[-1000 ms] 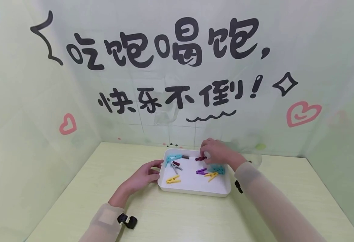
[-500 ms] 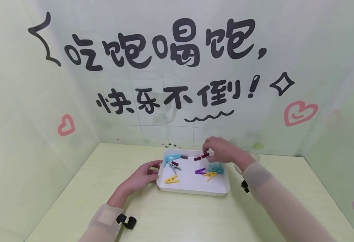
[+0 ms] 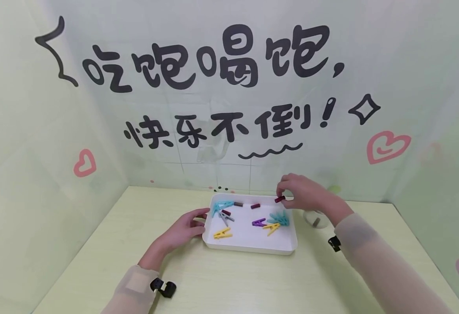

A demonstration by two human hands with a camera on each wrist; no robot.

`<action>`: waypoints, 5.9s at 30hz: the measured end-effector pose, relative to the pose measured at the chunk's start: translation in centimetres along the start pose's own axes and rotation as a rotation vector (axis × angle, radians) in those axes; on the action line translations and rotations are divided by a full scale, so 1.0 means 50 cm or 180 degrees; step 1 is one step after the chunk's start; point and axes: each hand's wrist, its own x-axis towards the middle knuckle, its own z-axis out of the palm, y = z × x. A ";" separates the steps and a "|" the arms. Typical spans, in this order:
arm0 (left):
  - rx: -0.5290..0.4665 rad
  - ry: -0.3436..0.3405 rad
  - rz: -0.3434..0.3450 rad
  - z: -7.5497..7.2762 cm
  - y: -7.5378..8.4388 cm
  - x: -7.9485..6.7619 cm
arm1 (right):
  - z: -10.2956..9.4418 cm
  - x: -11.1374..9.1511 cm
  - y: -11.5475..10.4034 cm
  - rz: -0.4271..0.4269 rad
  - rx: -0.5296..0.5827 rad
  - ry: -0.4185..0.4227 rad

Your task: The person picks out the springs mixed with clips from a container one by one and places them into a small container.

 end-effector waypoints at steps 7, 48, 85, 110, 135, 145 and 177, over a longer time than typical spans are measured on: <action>0.0029 0.0033 0.0006 -0.003 0.005 0.001 | -0.010 -0.036 0.028 0.0086 -0.0002 0.0127; 0.0000 0.0003 -0.0006 0.002 0.002 0.002 | 0.015 -0.158 0.161 0.0550 -0.0064 0.0350; -0.0008 -0.0019 -0.0008 -0.001 -0.003 0.003 | 0.028 0.025 0.033 0.0214 0.0082 0.0150; -0.0036 -0.0017 0.0061 0.001 -0.001 0.005 | 0.137 0.139 -0.013 0.0233 -0.0176 -0.0708; 0.0030 -0.0013 0.0026 0.002 0.001 0.003 | 0.110 0.116 -0.019 0.0206 -0.0140 -0.0512; 0.0035 0.0007 -0.0025 -0.001 0.001 -0.001 | 0.072 0.090 -0.027 -0.0078 -0.0050 -0.0239; -0.0081 0.0010 0.0004 0.001 0.002 -0.001 | -0.020 -0.039 0.012 0.0052 -0.0156 0.0251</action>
